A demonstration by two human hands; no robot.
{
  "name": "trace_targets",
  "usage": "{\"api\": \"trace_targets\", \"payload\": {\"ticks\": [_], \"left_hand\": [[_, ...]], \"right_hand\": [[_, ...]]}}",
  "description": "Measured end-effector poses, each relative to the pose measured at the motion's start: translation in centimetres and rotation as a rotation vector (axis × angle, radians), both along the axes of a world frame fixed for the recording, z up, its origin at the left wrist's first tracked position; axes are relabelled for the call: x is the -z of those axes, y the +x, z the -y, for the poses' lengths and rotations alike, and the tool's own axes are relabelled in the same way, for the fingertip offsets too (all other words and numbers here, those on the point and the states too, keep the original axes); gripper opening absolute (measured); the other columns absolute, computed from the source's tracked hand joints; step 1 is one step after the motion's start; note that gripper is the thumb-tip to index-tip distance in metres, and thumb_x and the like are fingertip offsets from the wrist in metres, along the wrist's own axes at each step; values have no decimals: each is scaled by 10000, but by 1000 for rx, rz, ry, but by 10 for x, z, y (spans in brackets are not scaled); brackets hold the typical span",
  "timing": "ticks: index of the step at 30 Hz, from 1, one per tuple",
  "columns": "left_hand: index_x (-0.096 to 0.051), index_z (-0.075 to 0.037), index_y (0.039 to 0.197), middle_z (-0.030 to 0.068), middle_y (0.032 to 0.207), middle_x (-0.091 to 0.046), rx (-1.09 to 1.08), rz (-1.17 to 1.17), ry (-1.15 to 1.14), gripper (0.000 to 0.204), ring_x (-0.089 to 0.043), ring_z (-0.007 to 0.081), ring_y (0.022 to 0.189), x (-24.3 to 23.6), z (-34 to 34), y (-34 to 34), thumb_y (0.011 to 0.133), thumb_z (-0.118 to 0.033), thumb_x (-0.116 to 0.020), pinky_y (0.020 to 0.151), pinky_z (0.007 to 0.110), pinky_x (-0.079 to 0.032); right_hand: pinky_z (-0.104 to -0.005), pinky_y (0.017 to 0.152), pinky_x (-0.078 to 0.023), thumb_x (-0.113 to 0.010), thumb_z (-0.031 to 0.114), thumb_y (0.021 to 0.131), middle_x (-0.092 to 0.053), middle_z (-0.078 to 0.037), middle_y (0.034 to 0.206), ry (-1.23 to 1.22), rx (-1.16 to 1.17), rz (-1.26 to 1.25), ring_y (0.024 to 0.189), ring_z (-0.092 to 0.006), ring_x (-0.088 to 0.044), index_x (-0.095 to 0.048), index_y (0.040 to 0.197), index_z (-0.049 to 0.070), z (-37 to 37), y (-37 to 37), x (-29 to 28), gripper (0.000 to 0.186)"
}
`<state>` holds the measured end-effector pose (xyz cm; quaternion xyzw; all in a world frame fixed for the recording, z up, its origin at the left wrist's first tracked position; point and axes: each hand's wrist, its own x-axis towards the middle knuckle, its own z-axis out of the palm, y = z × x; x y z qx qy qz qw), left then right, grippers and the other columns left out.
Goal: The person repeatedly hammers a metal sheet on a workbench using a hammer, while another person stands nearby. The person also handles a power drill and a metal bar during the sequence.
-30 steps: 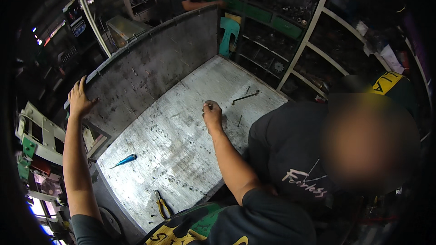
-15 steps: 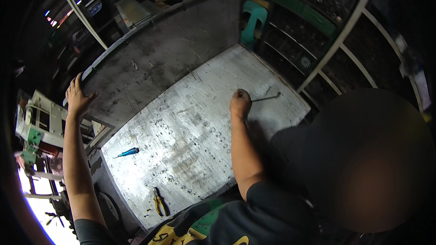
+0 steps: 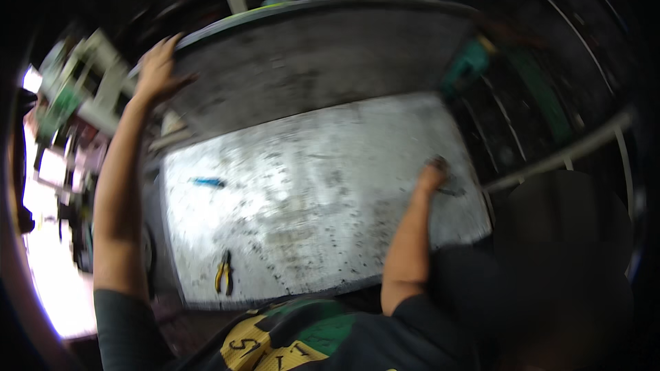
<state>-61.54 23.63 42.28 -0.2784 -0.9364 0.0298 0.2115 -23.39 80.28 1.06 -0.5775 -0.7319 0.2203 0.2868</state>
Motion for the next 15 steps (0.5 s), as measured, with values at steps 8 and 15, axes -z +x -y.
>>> {"api": "trace_targets", "payload": {"ticks": [8,15], "left_hand": [[-558,-222,1514,157,1465,-572,-6,47,179,1028,-459,380,1435,4,-2,22,639,-631,-910,1267,646,-213],[-503,-223,1564,161,1528,-505,-61,179,220,997,-393,371,1493,8,25,36,697,-537,-883,1308,595,-124]], "right_hand": [[-492,718,-590,-681,281,890,-787,-225,974,162,174,-425,846,-384,-755,-789,931,-33,-67,-8,51,335],[-475,772,-585,-655,252,916,-771,-258,1036,55,2,-192,898,-391,-743,-775,1051,-43,58,-25,-18,346]]}}
